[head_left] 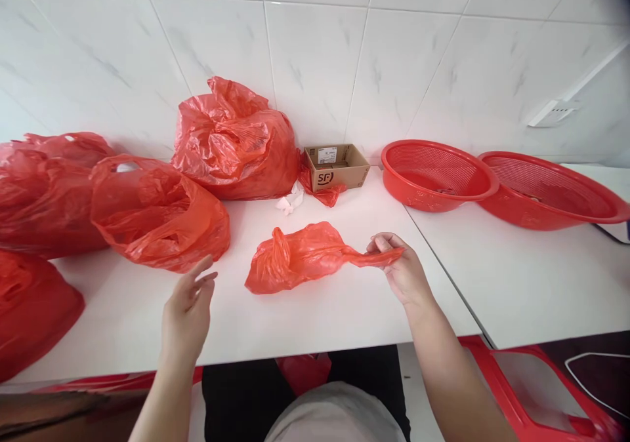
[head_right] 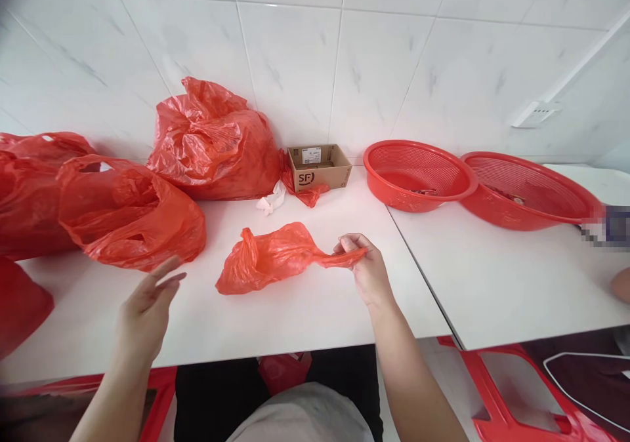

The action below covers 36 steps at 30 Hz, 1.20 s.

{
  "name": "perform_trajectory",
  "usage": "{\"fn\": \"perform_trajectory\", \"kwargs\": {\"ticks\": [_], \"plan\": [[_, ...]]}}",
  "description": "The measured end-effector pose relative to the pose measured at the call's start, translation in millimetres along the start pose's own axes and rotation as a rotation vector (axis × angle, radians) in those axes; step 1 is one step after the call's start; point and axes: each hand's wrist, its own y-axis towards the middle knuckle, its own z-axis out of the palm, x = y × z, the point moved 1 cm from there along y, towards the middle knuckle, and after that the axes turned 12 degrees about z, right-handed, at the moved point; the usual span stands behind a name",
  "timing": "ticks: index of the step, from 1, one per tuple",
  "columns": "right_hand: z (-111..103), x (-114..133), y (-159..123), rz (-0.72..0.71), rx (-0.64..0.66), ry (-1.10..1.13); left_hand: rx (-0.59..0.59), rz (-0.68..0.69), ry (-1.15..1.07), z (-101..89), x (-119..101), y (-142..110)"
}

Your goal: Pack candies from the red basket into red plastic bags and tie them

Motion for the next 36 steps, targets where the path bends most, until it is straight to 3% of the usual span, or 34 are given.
{"fn": "perform_trajectory", "kwargs": {"ticks": [2, 3, 5, 6, 8, 11, 15, 17, 20, 24, 26, 29, 31, 33, 36], "plan": [[11.7, 0.9, -8.5, -0.03, 0.029, -0.052, -0.147, 0.249, 0.017, 9.6, -31.8, -14.1], [18.8, 1.5, -13.3, -0.048, 0.046, -0.084, -0.144, 0.405, 0.032, 18.4, -47.2, -21.9], [32.4, 3.5, -22.5, -0.09, 0.089, -0.147, 0.014, 0.676, 0.126, 42.6, -68.3, -34.5], [37.7, 4.8, -26.5, -0.107, 0.113, -0.166, 0.118, 0.748, 0.216, 56.0, -71.7, -37.8], [42.2, 7.4, -32.1, -0.123, 0.141, -0.177, 0.334, 0.722, 0.465, 79.5, -63.4, -36.4], [30.9, 12.3, -34.2, -0.117, 0.091, -0.184, 0.427, 0.592, 0.628, 91.8, -32.5, -19.0], [-3.6, 25.0, -31.3, -0.162, 0.026, -0.412, 0.474, 0.483, 0.67, 69.1, -5.8, 10.2], [-17.4, 34.0, -30.1, -0.166, 0.121, -0.653, 0.502, 0.449, 0.649, 54.2, -6.6, 19.2], [-24.0, 49.4, -32.9, -0.136, 0.373, -0.951, 0.541, 0.421, 0.576, 43.6, -18.9, 22.3], [-3.5, 77.0, -56.1, -0.348, 0.426, -0.831, 0.537, 0.409, 0.493, 53.4, -38.0, 13.7], [16.4, 89.1, -76.0, -0.455, 0.565, -0.703, 0.511, 0.403, 0.47, 61.5, -44.6, 8.6], [48.1, 92.7, -99.8, -0.432, 0.871, -0.6, 0.487, 0.387, 0.443, 69.1, -51.1, 4.1], [66.1, 79.6, -101.2, -0.386, 0.942, -0.637, 0.48, 0.37, 0.425, 70.7, -54.8, 3.4], [78.6, 54.7, -87.8, -0.406, 0.833, -0.794, 0.492, 0.356, 0.398, 70.7, -58.5, 3.5], [81.4, 11.5, -47.6, -0.469, 0.47, -1.192, 0.568, 0.339, 0.335, 68.1, -61.7, 3.0]]}}
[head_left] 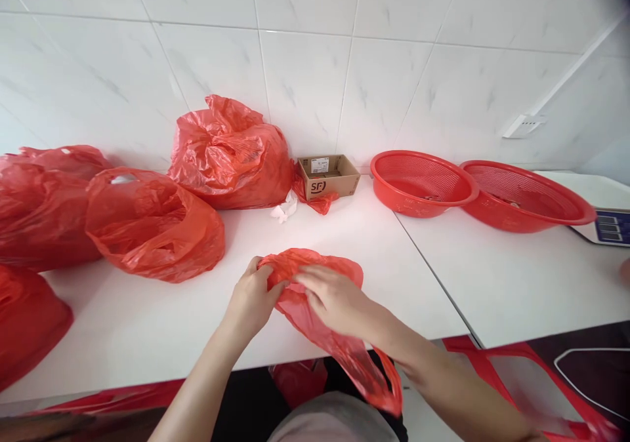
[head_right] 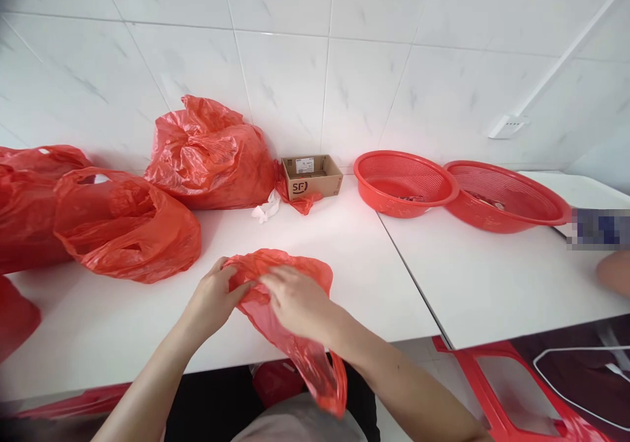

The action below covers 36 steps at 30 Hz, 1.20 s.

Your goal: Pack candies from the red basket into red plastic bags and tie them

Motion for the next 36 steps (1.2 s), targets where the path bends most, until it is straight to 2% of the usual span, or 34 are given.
{"fn": "perform_trajectory", "kwargs": {"ticks": [3, 6, 8, 10, 12, 14, 16, 17, 18, 20, 22, 23, 24, 25, 26, 28, 29, 30, 32, 34, 36], "plan": [[10.5, -46.4, 25.6, 0.231, -0.071, -0.365, 0.099, 0.019, -0.068, -3.8, 5.0, -5.9], [-12.2, -81.2, 34.7, 0.466, -0.013, -0.459, 0.131, -0.018, -0.096, -9.2, 18.2, -13.5], [-34.2, -85.9, 29.5, 0.556, 0.086, -0.412, 0.123, -0.077, -0.108, -11.9, 26.5, -16.5], [-51.5, -71.7, 18.5, 0.48, 0.153, -0.293, 0.119, -0.117, -0.112, -12.1, 29.8, -16.8], [-59.0, -44.1, 7.5, 0.237, 0.106, -0.112, 0.122, -0.113, -0.115, -9.5, 26.8, -14.7], [-55.7, -17.1, 0.9, -0.054, 0.023, 0.077, 0.13, -0.089, -0.146, -5.7, 20.3, -12.0], [-45.9, -5.2, 0.7, -0.234, 0.027, 0.127, 0.142, -0.068, -0.209, -3.1, 13.8, -11.0], [-41.2, -6.9, 2.3, -0.249, 0.068, 0.09, 0.152, -0.068, -0.241, -2.7, 11.7, -11.5], [-38.4, -13.4, 4.3, -0.204, 0.116, 0.025, 0.164, -0.079, -0.273, -2.9, 10.6, -12.8], [-42.4, -35.4, 6.4, -0.003, 0.249, -0.089, 0.203, -0.118, -0.337, -4.1, 11.0, -17.0], [-60.5, -59.5, 4.8, 0.148, 0.416, -0.025, 0.24, -0.159, -0.386, -4.7, 13.7, -22.2], [-74.3, -70.1, 3.7, 0.162, 0.458, 0.074, 0.25, -0.173, -0.405, -4.2, 15.3, -24.7], [-90.4, -80.3, 3.2, 0.143, 0.433, 0.179, 0.252, -0.182, -0.42, -3.3, 16.9, -27.0], [-107.7, -91.2, 3.5, 0.124, 0.329, 0.246, 0.24, -0.184, -0.43, -1.9, 18.4, -29.2], [-125.0, -103.7, 4.4, 0.139, 0.15, 0.239, 0.218, -0.18, -0.439, -0.2, 19.7, -31.4], [-154.8, -133.9, 5.6, 0.302, -0.259, -0.02, 0.176, -0.155, -0.464, 3.8, 22.2, -35.8], [-165.3, -150.4, 5.2, 0.425, -0.405, -0.213, 0.153, -0.138, -0.48, 5.7, 23.6, -38.3], [-172.1, -166.5, 4.1, 0.535, -0.475, -0.371, 0.128, -0.123, -0.496, 7.3, 25.3, -40.9], [-175.1, -192.8, -0.3, 0.654, -0.505, -0.522, 0.072, -0.114, -0.529, 9.8, 29.0, -46.5], [-167.2, -206.5, -5.9, 0.651, -0.487, -0.534, 0.034, -0.126, -0.548, 11.0, 32.0, -51.8], [-154.5, -207.9, -11.0, 0.617, -0.485, -0.551, 0.006, -0.146, -0.556, 11.1, 32.5, -56.0]]}}
